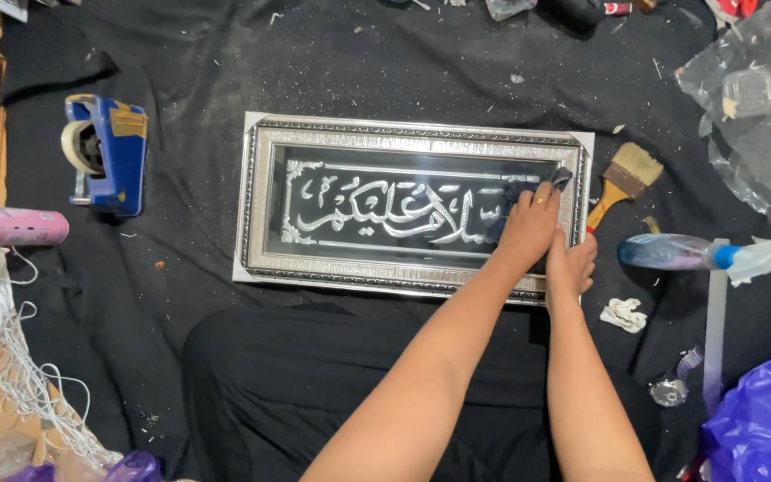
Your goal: The person wipes the surface of a framed artwork with Arabic calligraphy using a dark cloth. They repeatedly rub the surface to remove dust or smudges, focusing on the central calligraphy and the frame edges.
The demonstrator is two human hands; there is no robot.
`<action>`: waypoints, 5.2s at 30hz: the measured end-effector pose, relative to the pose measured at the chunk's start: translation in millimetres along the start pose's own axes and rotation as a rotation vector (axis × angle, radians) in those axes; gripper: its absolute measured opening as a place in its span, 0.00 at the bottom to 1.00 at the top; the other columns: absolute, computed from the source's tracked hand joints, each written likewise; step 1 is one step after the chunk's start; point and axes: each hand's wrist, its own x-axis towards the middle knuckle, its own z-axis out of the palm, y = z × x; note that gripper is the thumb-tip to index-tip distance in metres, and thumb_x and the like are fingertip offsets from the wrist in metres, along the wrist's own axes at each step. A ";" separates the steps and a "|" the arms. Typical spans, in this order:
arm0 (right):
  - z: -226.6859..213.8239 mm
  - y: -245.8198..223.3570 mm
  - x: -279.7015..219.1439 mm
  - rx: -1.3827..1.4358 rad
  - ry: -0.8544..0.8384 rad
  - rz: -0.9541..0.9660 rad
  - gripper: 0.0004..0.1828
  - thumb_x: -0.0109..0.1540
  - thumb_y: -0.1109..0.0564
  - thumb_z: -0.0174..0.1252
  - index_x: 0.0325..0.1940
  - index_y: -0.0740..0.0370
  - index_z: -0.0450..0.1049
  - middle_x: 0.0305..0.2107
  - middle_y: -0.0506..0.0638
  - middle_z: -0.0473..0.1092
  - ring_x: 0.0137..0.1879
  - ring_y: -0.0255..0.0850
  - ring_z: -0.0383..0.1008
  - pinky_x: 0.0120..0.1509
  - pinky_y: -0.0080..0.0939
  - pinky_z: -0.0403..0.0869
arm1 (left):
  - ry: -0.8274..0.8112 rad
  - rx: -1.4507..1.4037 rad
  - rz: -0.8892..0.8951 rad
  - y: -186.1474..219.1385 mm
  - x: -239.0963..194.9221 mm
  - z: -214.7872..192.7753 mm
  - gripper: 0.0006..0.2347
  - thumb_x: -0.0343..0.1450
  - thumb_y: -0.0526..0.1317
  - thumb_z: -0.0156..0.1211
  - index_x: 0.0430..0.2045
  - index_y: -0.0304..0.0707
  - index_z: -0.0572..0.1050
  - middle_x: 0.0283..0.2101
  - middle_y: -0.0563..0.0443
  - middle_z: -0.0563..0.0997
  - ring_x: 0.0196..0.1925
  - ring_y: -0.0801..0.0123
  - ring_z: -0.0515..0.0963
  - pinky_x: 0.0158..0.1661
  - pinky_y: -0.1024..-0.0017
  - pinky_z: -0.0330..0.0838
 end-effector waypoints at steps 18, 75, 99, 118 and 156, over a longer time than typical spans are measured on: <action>6.0 12.1 12.5 0.013 0.010 -0.054 0.38 0.69 0.28 0.47 0.71 0.56 0.56 0.63 0.59 0.60 0.69 0.57 0.59 0.69 0.63 0.51 | 0.095 0.638 -0.632 -273.1 -76.0 -240.2 0.19 0.72 0.29 0.59 0.59 0.30 0.68 0.55 0.38 0.69 0.47 0.54 0.71 0.44 0.61 0.70; 13.7 21.4 20.3 -0.052 0.021 -0.029 0.34 0.70 0.30 0.47 0.69 0.55 0.55 0.60 0.59 0.61 0.66 0.59 0.61 0.64 0.66 0.56 | -0.485 0.470 -0.202 -298.4 -94.4 -340.0 0.07 0.71 0.33 0.59 0.35 0.53 0.77 0.43 0.57 0.75 0.47 0.55 0.75 0.41 0.65 0.74; 4.1 12.7 12.0 -0.047 -0.050 -0.007 0.35 0.69 0.32 0.47 0.71 0.53 0.52 0.64 0.56 0.57 0.69 0.57 0.58 0.69 0.63 0.54 | -0.659 -0.059 0.039 -118.0 -58.4 -209.4 0.06 0.68 0.35 0.64 0.34 0.50 0.81 0.47 0.47 0.79 0.52 0.44 0.80 0.48 0.59 0.78; -7.2 -0.8 -0.8 0.211 -0.050 0.038 0.37 0.71 0.26 0.35 0.71 0.55 0.59 0.66 0.57 0.60 0.73 0.60 0.57 0.73 0.63 0.45 | -0.744 0.057 -0.077 -232.0 -93.0 -254.8 0.12 0.66 0.32 0.61 0.35 0.60 0.79 0.46 0.57 0.76 0.47 0.51 0.79 0.49 0.58 0.77; 4.7 2.9 15.6 0.008 -0.045 0.105 0.35 0.69 0.26 0.37 0.71 0.48 0.57 0.65 0.53 0.60 0.71 0.55 0.59 0.72 0.60 0.53 | -0.168 -0.090 0.226 -13.6 -32.1 -54.8 0.03 0.71 0.38 0.56 0.32 0.45 0.78 0.43 0.48 0.75 0.40 0.55 0.74 0.31 0.65 0.69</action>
